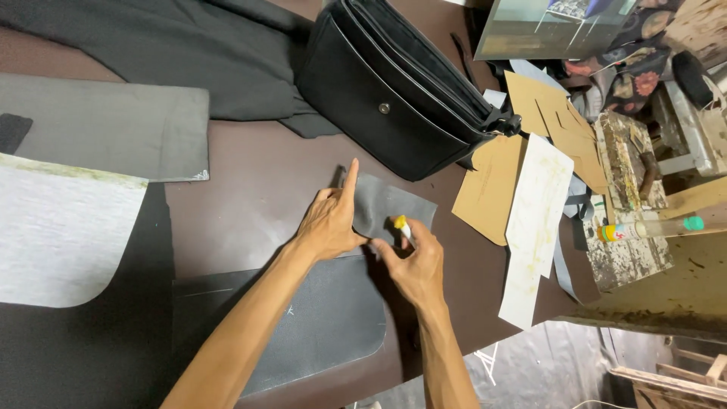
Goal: Applying adhesive to leather edges and cutting leather components with scissors
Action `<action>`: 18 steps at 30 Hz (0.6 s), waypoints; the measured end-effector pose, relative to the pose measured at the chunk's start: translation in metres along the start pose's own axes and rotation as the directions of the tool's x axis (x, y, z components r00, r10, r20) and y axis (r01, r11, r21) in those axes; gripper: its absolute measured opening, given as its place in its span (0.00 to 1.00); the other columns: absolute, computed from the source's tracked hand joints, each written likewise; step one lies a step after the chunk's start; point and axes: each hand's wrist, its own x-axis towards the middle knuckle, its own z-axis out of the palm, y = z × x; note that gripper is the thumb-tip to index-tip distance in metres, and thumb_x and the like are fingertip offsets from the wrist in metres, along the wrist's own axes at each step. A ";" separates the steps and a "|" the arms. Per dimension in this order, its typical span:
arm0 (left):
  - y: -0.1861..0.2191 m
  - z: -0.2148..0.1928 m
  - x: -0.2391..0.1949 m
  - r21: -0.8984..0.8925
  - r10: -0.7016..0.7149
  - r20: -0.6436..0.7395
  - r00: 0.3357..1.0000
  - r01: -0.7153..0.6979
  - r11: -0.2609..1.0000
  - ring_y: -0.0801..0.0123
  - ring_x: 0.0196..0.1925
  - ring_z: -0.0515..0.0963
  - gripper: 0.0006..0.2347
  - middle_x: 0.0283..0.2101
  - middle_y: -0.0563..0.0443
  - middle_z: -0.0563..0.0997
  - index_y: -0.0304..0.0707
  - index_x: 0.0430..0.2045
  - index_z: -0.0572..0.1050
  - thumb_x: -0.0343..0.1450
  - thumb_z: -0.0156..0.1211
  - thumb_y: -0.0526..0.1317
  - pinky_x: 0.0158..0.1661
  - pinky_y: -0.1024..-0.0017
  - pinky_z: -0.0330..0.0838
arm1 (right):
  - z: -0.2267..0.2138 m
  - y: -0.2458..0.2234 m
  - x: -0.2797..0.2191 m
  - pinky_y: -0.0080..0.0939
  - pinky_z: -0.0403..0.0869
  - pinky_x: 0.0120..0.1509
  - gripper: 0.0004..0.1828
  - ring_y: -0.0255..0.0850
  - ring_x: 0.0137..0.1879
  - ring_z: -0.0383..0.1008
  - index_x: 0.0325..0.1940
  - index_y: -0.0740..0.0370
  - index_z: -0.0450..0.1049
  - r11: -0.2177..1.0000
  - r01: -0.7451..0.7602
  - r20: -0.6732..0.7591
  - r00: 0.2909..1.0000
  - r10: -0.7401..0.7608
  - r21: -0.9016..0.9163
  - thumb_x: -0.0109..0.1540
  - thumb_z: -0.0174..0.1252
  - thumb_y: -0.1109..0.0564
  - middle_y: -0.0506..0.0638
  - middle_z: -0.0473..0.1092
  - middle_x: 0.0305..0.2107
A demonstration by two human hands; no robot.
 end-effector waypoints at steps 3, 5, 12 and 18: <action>0.001 -0.003 -0.003 0.026 0.012 0.002 1.000 -0.012 1.000 0.38 0.67 0.71 0.64 0.57 0.24 0.77 0.33 0.75 0.30 0.54 0.81 0.49 0.70 0.54 0.51 | -0.001 -0.011 0.001 0.40 0.70 0.43 0.28 0.42 0.27 0.71 0.47 0.56 0.82 0.993 0.114 0.043 0.993 -0.114 0.000 0.45 0.81 0.51 0.47 0.68 0.17; 0.002 -0.006 -0.006 0.044 0.027 -0.010 1.000 -0.027 0.999 0.38 0.66 0.71 0.62 0.56 0.25 0.77 0.33 0.75 0.29 0.56 0.79 0.43 0.70 0.54 0.51 | 0.001 -0.007 0.000 0.38 0.69 0.45 0.24 0.43 0.27 0.73 0.45 0.57 0.82 0.985 0.173 0.046 0.984 -0.173 0.004 0.47 0.80 0.53 0.48 0.68 0.16; -0.001 -0.002 -0.005 0.018 0.042 -0.046 0.998 -0.041 0.999 0.36 0.65 0.73 0.62 0.54 0.22 0.78 0.29 0.74 0.29 0.57 0.80 0.45 0.69 0.54 0.51 | 0.012 0.021 -0.006 0.35 0.64 0.37 0.05 0.32 0.26 0.60 0.30 0.57 0.81 0.957 -0.042 -0.116 0.990 0.078 0.287 0.59 0.65 0.64 0.45 0.69 0.17; -0.012 0.001 0.000 0.023 0.113 -0.072 0.991 -0.111 0.994 0.52 0.64 0.75 0.49 0.58 0.46 0.79 0.38 0.70 0.52 0.57 0.79 0.51 0.69 0.55 0.53 | -0.003 -0.015 0.008 0.31 0.73 0.45 0.08 0.30 0.31 0.72 0.32 0.56 0.73 0.538 -0.022 -0.295 0.818 0.494 0.842 0.64 0.66 0.59 0.42 0.73 0.23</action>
